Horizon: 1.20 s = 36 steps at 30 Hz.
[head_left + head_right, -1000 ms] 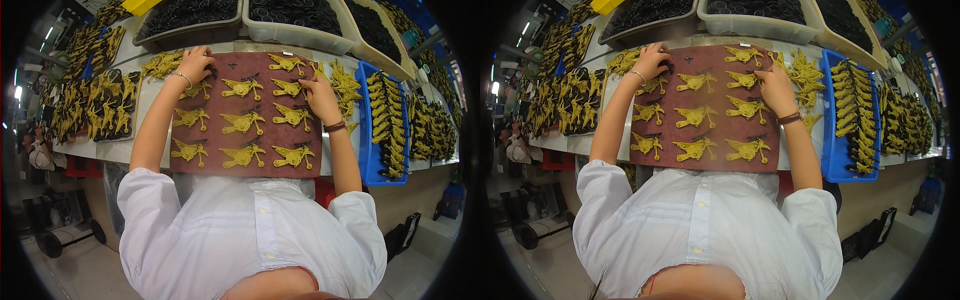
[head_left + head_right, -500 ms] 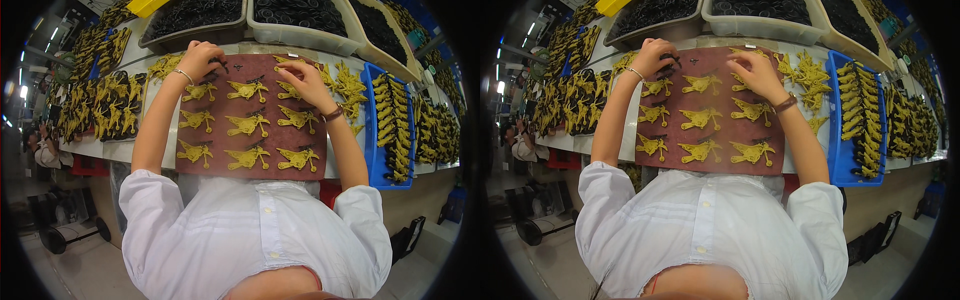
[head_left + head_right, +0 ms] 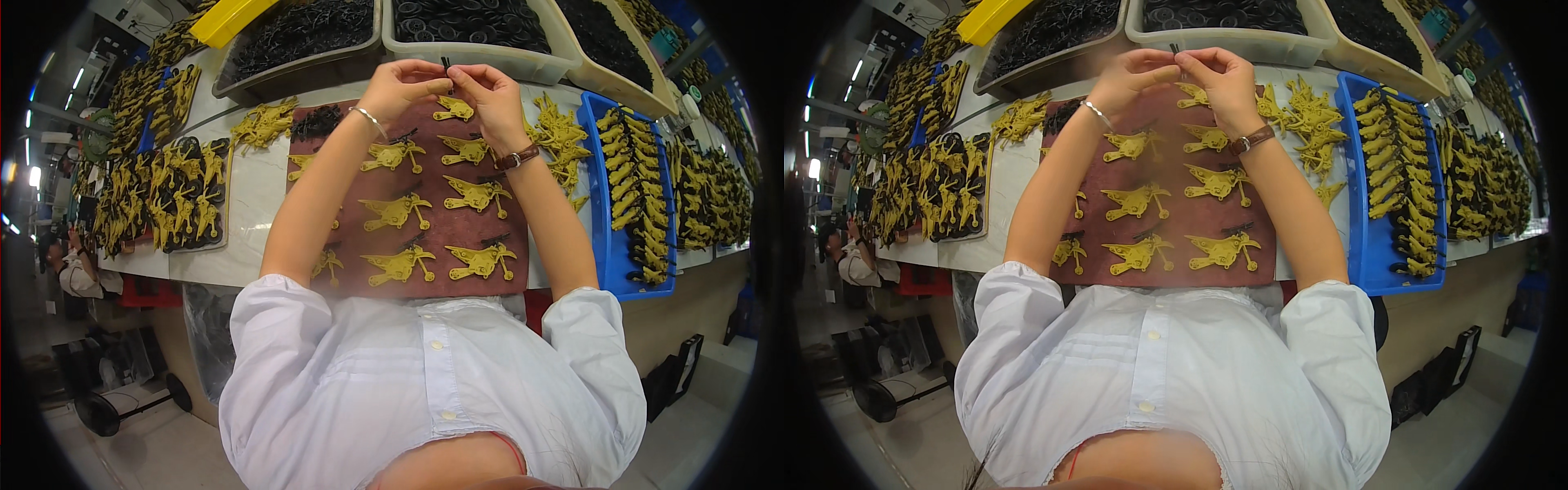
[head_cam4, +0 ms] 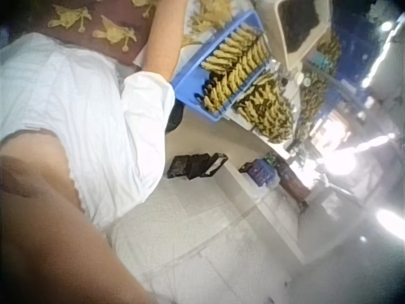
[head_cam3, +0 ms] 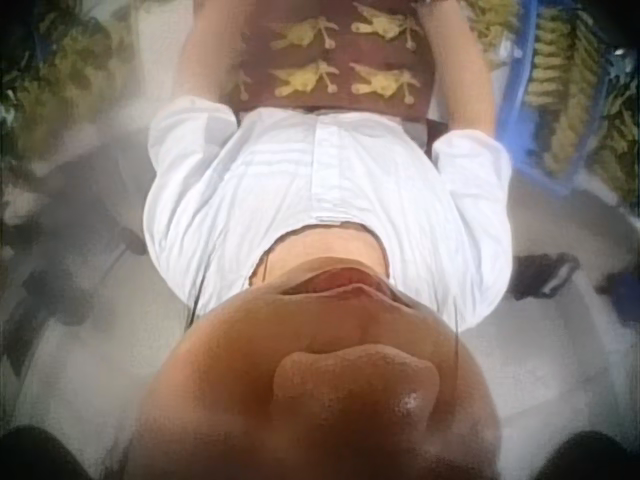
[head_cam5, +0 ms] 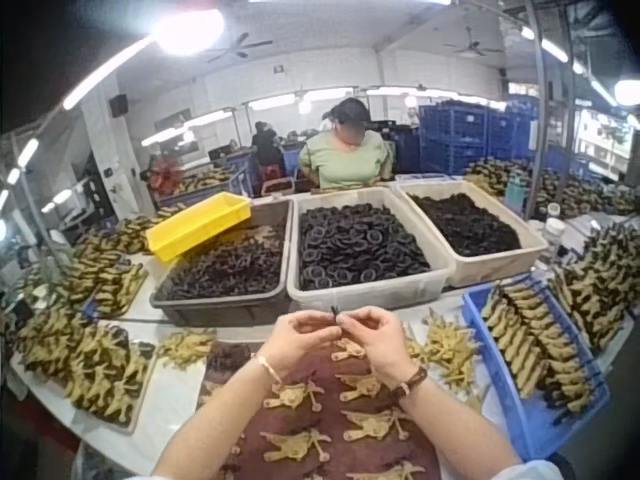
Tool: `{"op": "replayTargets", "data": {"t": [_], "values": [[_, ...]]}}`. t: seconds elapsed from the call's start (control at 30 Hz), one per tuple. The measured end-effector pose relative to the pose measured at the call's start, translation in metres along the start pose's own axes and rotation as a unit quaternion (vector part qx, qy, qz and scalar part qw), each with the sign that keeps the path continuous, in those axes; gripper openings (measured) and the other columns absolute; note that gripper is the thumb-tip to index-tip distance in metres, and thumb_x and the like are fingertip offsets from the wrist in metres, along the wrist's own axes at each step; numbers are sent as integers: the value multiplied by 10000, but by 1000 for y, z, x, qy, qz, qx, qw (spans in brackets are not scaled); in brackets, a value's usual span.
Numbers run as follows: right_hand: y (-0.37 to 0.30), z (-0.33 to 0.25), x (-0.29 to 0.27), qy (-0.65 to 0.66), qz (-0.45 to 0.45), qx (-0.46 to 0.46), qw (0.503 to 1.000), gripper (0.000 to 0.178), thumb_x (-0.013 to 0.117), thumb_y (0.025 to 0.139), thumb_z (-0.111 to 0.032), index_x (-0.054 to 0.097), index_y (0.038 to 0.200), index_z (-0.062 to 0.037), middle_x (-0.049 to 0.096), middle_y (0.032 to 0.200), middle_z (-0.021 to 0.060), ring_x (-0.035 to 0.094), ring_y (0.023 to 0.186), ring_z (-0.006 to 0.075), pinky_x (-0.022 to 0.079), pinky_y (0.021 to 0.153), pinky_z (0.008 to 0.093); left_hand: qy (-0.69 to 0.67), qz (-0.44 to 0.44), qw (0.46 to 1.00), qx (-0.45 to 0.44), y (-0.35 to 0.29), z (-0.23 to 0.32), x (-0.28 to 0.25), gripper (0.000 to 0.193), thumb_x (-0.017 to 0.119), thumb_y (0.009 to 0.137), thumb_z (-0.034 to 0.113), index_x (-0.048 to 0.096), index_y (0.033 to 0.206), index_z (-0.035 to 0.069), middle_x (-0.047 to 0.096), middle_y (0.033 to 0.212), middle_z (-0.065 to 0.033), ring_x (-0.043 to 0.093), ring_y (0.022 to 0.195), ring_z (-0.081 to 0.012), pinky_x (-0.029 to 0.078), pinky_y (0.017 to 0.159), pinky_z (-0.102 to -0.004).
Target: The person assembles toy motorcycles by hand, attaching handlebars to motorcycle frames placed on a mat, and then taking wheels from a container and mounting them onto each frame.
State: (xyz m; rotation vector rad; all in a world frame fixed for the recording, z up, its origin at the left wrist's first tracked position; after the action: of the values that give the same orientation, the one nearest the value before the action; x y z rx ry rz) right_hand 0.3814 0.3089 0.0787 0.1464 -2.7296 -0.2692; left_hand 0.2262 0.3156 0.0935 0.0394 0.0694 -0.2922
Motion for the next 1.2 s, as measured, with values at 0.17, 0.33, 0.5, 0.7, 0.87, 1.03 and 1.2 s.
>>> {"op": "replayTargets", "data": {"t": [0.17, 0.33, 0.5, 0.7, 0.87, 1.03, 1.2], "values": [[9, 13, -37, -72, 46, 33, 996, 194, 657, 894, -141, 675, 1009, 15, 704, 956, 90, 659, 874, 133, 531, 770, 283, -264, -20, 960, -96, 23, -36, 31, 359, 701, 860, 99, 551, 1164, -19, 618, 1120, -108, 638, 979, -198, 543, 886, -347], [-10, 23, -43, -530, -36, -166, 831, 272, 505, 884, -133, 511, 1127, -10, 663, 925, 181, 642, 901, 337, 494, 809, 420, 107, 43, 993, -2, 59, -64, 28, 285, 730, 818, 123, 683, 1062, -17, 692, 965, -95, 634, 863, -122, 503, 744, -259], [-36, 30, -31, -658, -148, -178, 716, 295, 526, 818, -117, 474, 1070, 27, 623, 996, 187, 607, 954, 347, 439, 890, 435, 201, -29, 979, -7, 87, -78, 47, 287, 740, 802, 173, 714, 1034, 7, 707, 852, -81, 634, 735, -122, 512, 690, -256], [-41, 33, -21, -715, -170, -136, 664, 366, 509, 895, -212, 439, 1149, 43, 592, 1124, 275, 545, 1125, 391, 372, 1017, 480, 327, -55, 943, -4, 105, -88, 45, 300, 768, 769, 221, 735, 994, 26, 716, 857, -93, 625, 691, -115, 514, 656, -264], [-40, 35, -24, -717, -178, -111, 665, 369, 495, 904, -223, 446, 1158, 41, 591, 1139, 275, 528, 1174, 374, 361, 1020, 494, 282, -88, 955, -25, 113, -93, 45, 257, 764, 774, 217, 750, 982, 67, 718, 830, -88, 629, 660, -123, 517, 646, -262], [-41, 35, -25, -713, -182, -104, 669, 373, 488, 902, -223, 451, 1170, 34, 592, 1150, 265, 529, 1177, 358, 349, 1024, 491, 455, -93, 885, 27, 111, -68, 54, 237, 767, 742, 226, 761, 942, 99, 730, 842, -102, 691, 726, -185, 544, 717, -298], [-44, 39, -20, -735, -166, -122, 646, 366, 480, 893, -212, 460, 1175, 21, 589, 1165, 243, 531, 1170, 341, 346, 1022, 483, 465, -70, 881, 38, 105, -68, 57, 253, 768, 725, 254, 761, 935, 114, 727, 869, -112, 704, 784, -237, 545, 789, -327]]}}
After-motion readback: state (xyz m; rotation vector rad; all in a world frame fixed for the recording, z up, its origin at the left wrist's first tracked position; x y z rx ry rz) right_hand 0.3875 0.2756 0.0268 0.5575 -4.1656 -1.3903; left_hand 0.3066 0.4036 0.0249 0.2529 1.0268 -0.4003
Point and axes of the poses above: each hand's wrist, its own y-axis towards the middle knuckle, its own x-axis out of the palm, z = x × y, the point moved 5 cm from there along y, towards the middle knuckle
